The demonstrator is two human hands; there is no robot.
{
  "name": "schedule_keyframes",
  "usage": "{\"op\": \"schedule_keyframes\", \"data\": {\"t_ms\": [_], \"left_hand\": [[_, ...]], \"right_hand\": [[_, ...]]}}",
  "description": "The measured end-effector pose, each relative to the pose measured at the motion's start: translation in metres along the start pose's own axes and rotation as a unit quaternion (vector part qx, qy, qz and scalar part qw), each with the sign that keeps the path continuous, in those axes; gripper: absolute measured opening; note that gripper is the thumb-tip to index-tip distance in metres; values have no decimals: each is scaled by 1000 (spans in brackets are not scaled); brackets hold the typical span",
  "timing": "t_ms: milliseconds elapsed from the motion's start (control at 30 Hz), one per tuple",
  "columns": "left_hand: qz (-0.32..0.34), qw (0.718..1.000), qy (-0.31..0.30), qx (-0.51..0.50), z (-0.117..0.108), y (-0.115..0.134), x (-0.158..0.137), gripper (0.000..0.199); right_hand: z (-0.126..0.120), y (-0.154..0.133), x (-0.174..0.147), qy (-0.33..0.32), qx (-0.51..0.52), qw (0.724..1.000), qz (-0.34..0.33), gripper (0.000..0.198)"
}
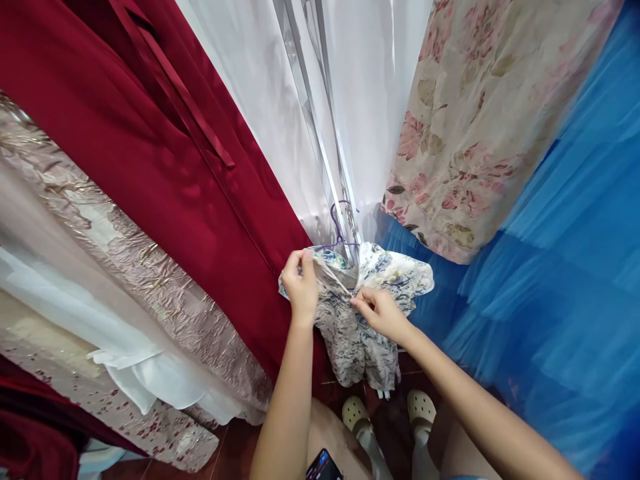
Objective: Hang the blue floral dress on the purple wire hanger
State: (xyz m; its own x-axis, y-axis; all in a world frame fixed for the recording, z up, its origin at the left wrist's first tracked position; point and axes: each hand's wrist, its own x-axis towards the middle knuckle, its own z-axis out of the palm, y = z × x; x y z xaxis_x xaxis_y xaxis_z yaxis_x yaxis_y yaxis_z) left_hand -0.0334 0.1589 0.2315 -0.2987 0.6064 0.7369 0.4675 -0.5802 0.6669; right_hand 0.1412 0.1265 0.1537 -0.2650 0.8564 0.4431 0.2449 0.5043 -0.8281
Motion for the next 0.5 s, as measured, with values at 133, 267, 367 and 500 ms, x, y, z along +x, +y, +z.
{"op": "schedule_keyframes", "data": {"t_ms": [133, 267, 367, 500], "left_hand": [[-129, 980, 78, -130, -17, -41, 26, 31], [-319, 891, 173, -274, -32, -87, 26, 31], [-406, 847, 184, -289, -39, -113, 11, 27], [-513, 778, 167, -321, -40, -134, -20, 24]], "right_hand": [[-1, 6, -12, -51, 115, 991, 38, 37], [0, 6, -17, -79, 161, 982, 60, 35], [6, 11, -19, -110, 167, 976, 84, 34], [17, 22, -26, -136, 165, 971, 111, 34]]}}
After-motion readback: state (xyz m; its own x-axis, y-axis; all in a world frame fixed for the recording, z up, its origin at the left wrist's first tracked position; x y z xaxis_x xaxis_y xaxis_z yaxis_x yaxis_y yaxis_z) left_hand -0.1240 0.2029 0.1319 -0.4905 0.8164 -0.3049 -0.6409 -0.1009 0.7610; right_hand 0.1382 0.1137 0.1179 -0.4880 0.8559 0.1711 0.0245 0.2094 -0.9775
